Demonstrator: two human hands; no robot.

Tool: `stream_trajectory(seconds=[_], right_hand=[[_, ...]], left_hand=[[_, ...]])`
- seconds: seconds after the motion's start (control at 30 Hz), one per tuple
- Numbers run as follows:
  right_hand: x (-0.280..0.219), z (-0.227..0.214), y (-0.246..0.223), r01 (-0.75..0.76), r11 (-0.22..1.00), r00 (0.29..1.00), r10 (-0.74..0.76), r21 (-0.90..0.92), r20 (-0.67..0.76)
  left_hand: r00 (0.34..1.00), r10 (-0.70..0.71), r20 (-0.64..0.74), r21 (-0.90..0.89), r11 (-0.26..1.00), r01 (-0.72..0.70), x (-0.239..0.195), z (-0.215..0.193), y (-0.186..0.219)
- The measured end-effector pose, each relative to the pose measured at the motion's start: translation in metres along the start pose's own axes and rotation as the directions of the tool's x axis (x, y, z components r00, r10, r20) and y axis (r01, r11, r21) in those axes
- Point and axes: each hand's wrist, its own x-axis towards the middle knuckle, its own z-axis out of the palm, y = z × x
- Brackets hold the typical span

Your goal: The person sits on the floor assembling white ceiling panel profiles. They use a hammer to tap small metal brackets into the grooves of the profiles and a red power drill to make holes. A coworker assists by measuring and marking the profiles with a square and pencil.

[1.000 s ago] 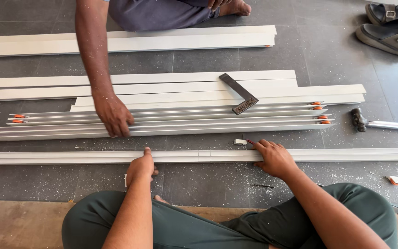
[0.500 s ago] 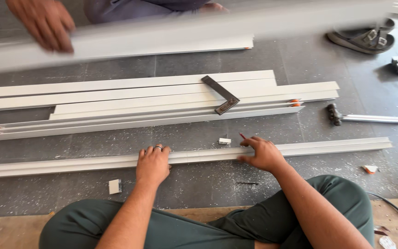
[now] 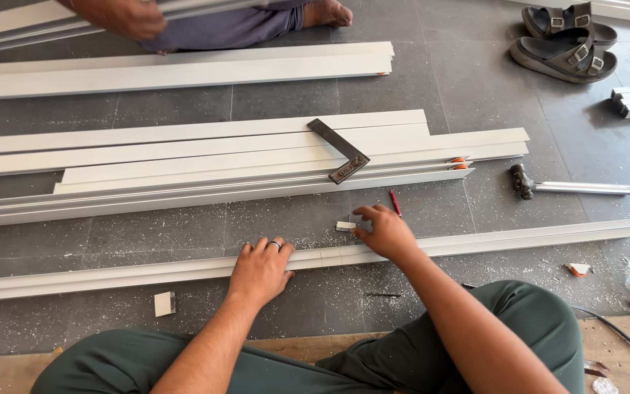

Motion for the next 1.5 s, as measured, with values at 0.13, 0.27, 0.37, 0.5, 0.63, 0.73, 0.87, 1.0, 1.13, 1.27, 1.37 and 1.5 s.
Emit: stream_trajectory(seconds=[0.13,0.27,0.37,0.5,0.63,0.73,0.87,1.0,1.13,1.27,1.37,1.5], right_hand=[[0.004,0.011,0.007,0.068,0.998,0.997,-0.067,0.019,-0.041],[0.008,0.011,0.015,0.039,0.977,0.998,-0.029,0.211,-0.048],[0.002,0.006,0.006,-0.014,0.945,1.0,0.011,0.326,0.012],[-0.012,0.0,-0.019,0.112,0.927,0.992,-0.123,0.358,0.007],[-0.03,-0.002,-0.044,0.226,0.893,0.973,-0.23,0.389,-0.037],[-0.037,-0.008,-0.054,0.239,0.895,0.969,-0.244,0.375,-0.036],[-0.034,-0.027,-0.04,0.17,0.964,0.985,-0.172,0.202,-0.008],[-0.039,-0.034,-0.012,0.125,0.991,0.985,-0.117,-0.052,0.125],[-0.033,-0.025,-0.004,0.015,1.0,0.978,-0.02,0.026,0.209],[-0.03,-0.021,-0.01,0.099,0.994,0.967,-0.109,0.053,0.229],[-0.032,-0.017,-0.014,0.112,0.994,0.968,-0.108,-0.008,0.226],[-0.03,-0.016,-0.014,0.146,0.988,0.97,-0.152,0.042,0.19]], left_hand=[[0.999,-0.022,0.039,0.0,1.0,0.022,0.002,-0.006,0.001],[0.99,-0.081,0.113,-0.077,0.993,0.09,0.007,-0.015,0.002],[0.991,-0.103,0.086,-0.266,0.956,0.123,0.011,-0.015,0.006],[0.986,-0.137,-0.099,-0.479,0.875,0.074,0.018,-0.008,0.02],[0.971,-0.201,-0.13,-0.675,0.735,0.061,0.02,-0.001,0.029],[0.972,-0.221,-0.081,-0.757,0.648,0.084,0.025,0.008,0.023],[0.94,-0.327,-0.096,-0.823,0.557,0.11,0.033,0.026,0.005],[0.902,-0.409,-0.141,-0.878,0.473,0.077,0.041,0.032,-0.012],[0.887,-0.439,-0.143,-0.901,0.428,0.067,0.038,0.028,-0.01],[0.886,-0.442,-0.14,-0.873,0.478,0.1,0.033,0.022,-0.007],[0.884,-0.454,-0.113,-0.889,0.443,0.114,0.03,0.021,-0.008],[0.886,-0.453,-0.102,-0.884,0.449,0.128,0.032,0.021,-0.009]])
